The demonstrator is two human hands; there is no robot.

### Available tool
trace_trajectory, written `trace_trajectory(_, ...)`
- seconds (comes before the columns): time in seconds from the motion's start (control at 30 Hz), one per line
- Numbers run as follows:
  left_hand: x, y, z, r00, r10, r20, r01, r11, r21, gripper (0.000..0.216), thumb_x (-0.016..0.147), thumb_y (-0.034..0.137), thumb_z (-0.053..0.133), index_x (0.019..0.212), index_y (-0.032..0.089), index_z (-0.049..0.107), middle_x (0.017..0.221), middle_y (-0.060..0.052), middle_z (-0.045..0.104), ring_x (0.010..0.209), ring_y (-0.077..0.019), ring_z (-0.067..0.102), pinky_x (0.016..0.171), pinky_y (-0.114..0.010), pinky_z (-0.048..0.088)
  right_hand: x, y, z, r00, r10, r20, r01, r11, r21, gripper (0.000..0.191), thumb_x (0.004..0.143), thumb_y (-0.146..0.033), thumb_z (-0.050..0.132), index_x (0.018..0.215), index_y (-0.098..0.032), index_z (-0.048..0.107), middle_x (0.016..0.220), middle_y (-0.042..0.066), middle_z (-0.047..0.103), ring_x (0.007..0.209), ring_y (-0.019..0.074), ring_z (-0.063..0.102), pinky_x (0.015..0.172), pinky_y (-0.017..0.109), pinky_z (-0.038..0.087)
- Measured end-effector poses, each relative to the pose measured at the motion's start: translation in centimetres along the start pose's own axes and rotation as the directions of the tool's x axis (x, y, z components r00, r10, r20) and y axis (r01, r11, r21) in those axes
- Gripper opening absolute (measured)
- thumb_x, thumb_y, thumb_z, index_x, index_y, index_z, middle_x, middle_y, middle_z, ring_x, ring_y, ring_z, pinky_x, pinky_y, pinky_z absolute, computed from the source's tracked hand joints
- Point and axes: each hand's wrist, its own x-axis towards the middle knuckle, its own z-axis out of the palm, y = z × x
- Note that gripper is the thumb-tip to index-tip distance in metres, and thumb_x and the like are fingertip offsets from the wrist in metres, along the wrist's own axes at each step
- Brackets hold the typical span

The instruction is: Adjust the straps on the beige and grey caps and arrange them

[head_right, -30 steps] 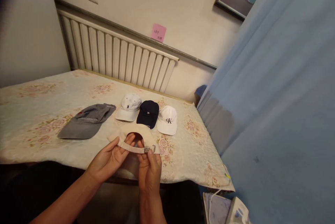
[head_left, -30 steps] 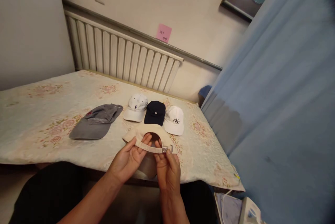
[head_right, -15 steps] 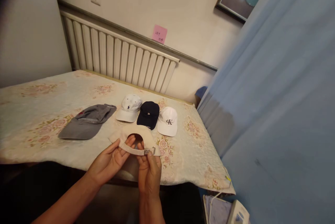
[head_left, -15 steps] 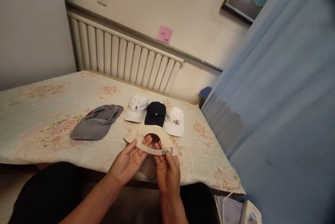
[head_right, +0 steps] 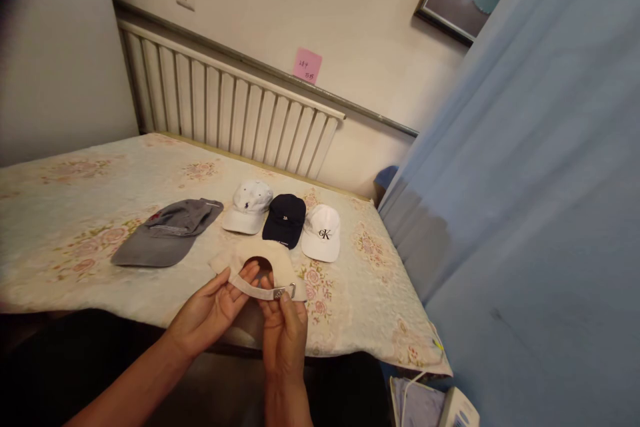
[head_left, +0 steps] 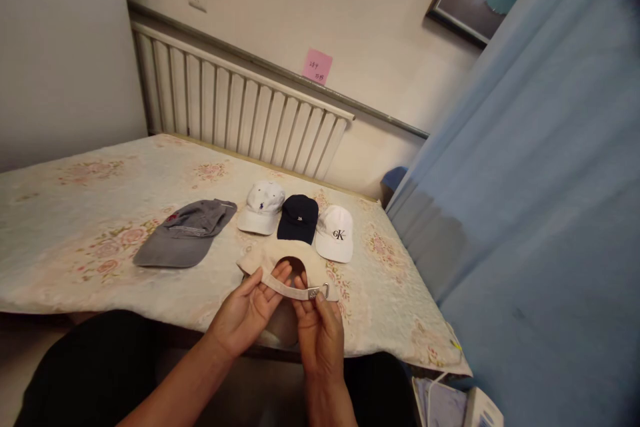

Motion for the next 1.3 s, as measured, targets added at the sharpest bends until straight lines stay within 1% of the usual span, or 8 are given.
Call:
trace_trajectory(0.27,0.3,-0.2,-0.2,1.000,-0.011,0.000,0.011,1.000,-0.006,0.050,0.096,0.016,0.036,0.145,0.010,0.026,0.113,-0.017,0.068,0.109,-0.0232,0.062,0.092,-0.035,0.053,0.2,0.1,0.0,1.000,0.004,-0.018,-0.005,1.000,-0.010,0.025,0.078,-0.019,0.066,0.102,-0.012,0.065,0.101,0.013,0.073,0.098,0.0264,0.068,0.096,0.048,0.046)
trace_trajectory(0.5,0.2,0.0,0.5,1.000,-0.012,-0.011,0.012,1.000,0.029,0.047,0.096,0.017,0.034,0.142,0.007,0.029,0.111,-0.018,0.068,0.110,-0.0229,0.061,0.090,-0.034,0.054,0.2,0.0,0.0,1.000,-0.006,0.005,0.006,1.000,-0.026,0.026,0.079,-0.019,0.065,0.104,-0.012,0.064,0.102,0.013,0.073,0.098,0.0261,0.068,0.096,0.049,0.045)
trace_trajectory(0.6,0.0,0.1,0.9,1.000,-0.007,-0.016,0.008,0.999,0.041,0.046,0.096,0.017,0.034,0.140,0.005,0.032,0.111,-0.019,0.068,0.110,-0.0236,0.061,0.088,-0.034,0.055,0.1,0.0,0.0,1.000,-0.005,0.007,0.005,0.999,-0.037,0.026,0.079,-0.020,0.065,0.104,-0.012,0.065,0.102,0.013,0.072,0.098,0.0270,0.068,0.097,0.051,0.044)
trace_trajectory(0.73,-0.2,0.3,1.1,1.000,-0.002,-0.011,0.002,0.999,0.044,0.046,0.096,0.017,0.035,0.140,0.004,0.033,0.112,-0.019,0.068,0.111,-0.0236,0.061,0.089,-0.034,0.055,-0.1,0.1,0.1,1.000,-0.009,0.005,0.009,0.998,-0.057,0.027,0.079,-0.021,0.065,0.105,-0.012,0.064,0.103,0.014,0.072,0.098,0.0276,0.068,0.098,0.054,0.043)
trace_trajectory(0.97,-0.5,0.3,0.7,1.000,-0.011,0.000,0.011,1.000,0.025,0.047,0.095,0.017,0.036,0.141,0.006,0.033,0.119,-0.020,0.064,0.114,-0.0234,0.058,0.093,-0.034,0.052,-0.5,0.1,0.4,1.000,-0.003,-0.005,0.002,0.998,-0.066,0.027,0.078,-0.022,0.066,0.103,-0.012,0.065,0.102,0.014,0.072,0.098,0.0277,0.068,0.099,0.054,0.042)
trace_trajectory(1.17,-0.9,0.3,0.7,1.000,-0.004,-0.002,0.004,0.999,0.033,0.046,0.095,0.017,0.037,0.140,0.005,0.033,0.115,-0.020,0.066,0.110,-0.0239,0.061,0.090,-0.034,0.054,-0.8,0.1,0.3,1.000,0.008,0.013,-0.008,0.999,-0.045,0.030,0.079,-0.022,0.066,0.107,-0.012,0.064,0.106,0.014,0.071,0.098,0.0271,0.068,0.099,0.054,0.042)
trace_trajectory(1.3,-0.8,0.2,0.2,1.000,-0.002,0.025,0.001,1.000,0.012,0.047,0.095,0.017,0.037,0.141,0.008,0.033,0.114,-0.018,0.067,0.110,-0.0239,0.062,0.092,-0.036,0.053,-0.9,0.2,0.2,1.000,0.012,0.021,-0.011,0.999,-0.033,0.028,0.080,-0.021,0.065,0.106,-0.012,0.064,0.105,0.014,0.071,0.098,0.0267,0.067,0.099,0.053,0.042)
